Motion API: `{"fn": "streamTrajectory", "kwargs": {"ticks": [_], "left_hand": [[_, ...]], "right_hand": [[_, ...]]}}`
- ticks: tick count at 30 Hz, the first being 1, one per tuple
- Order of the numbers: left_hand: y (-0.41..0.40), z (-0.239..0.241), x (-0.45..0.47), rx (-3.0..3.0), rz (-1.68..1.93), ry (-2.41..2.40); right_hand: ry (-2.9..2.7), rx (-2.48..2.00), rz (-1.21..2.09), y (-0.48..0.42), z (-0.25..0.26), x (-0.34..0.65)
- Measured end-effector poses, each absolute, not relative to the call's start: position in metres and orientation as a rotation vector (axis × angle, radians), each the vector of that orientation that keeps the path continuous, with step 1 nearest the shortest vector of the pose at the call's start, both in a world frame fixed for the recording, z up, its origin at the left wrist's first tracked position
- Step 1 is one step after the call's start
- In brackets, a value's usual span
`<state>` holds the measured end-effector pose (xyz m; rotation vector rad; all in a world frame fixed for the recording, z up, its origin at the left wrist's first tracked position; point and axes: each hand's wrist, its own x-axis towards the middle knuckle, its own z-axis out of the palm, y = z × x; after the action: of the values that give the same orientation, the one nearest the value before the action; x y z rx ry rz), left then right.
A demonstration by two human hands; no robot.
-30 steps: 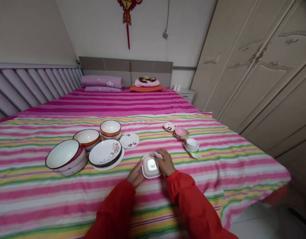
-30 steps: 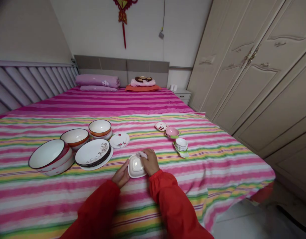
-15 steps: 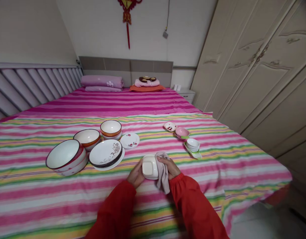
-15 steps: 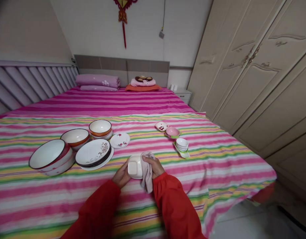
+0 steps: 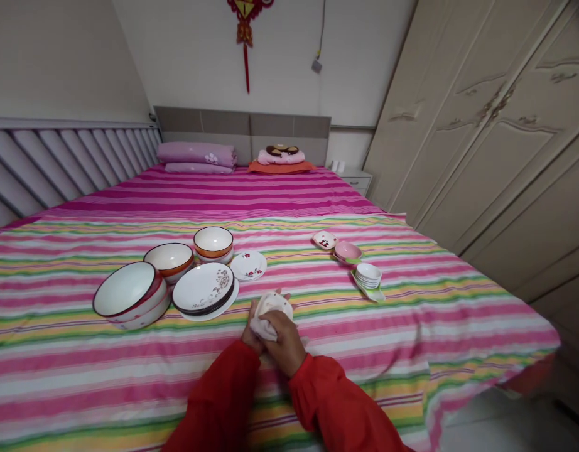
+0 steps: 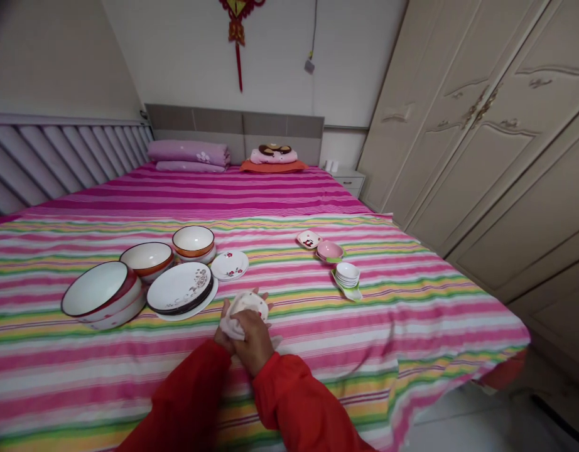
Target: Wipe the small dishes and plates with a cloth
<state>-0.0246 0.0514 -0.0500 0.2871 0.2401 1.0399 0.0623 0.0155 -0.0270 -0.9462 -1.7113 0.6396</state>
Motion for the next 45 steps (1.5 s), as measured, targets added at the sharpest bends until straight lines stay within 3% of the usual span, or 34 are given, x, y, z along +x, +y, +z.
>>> {"fn": "streamTrajectory", "kwargs": {"ticks": [9,16,24,32,36,45], "left_hand": [[0.054,-0.050,-0.024,0.254,1.040,0.317],[0.056,-0.055,-0.022,0.243,1.105,0.355],[0.058,-0.056,-0.022,0.219,1.198,0.364],[0.052,-0.049,-0.022,0.320,0.996,0.289],[0.052,-0.048,-0.022,0.296,1.055,0.316],[0.053,-0.046,-0.025,0.227,1.106,0.318]], "right_hand": [[-2.054,-1.141,0.236,0.015,-0.027,0.093],[-1.747,-1.026,0.299,0.039,-0.028,0.076],[-2.058,-1.263,0.166,0.041,-0.029,0.078],[-1.967,-1.071,0.698,0.020,-0.016,0.100],[-1.605,-1.078,1.087,0.014,-0.017,0.111],[-1.020,-1.130,1.551,0.006,-0.032,0.110]]}}
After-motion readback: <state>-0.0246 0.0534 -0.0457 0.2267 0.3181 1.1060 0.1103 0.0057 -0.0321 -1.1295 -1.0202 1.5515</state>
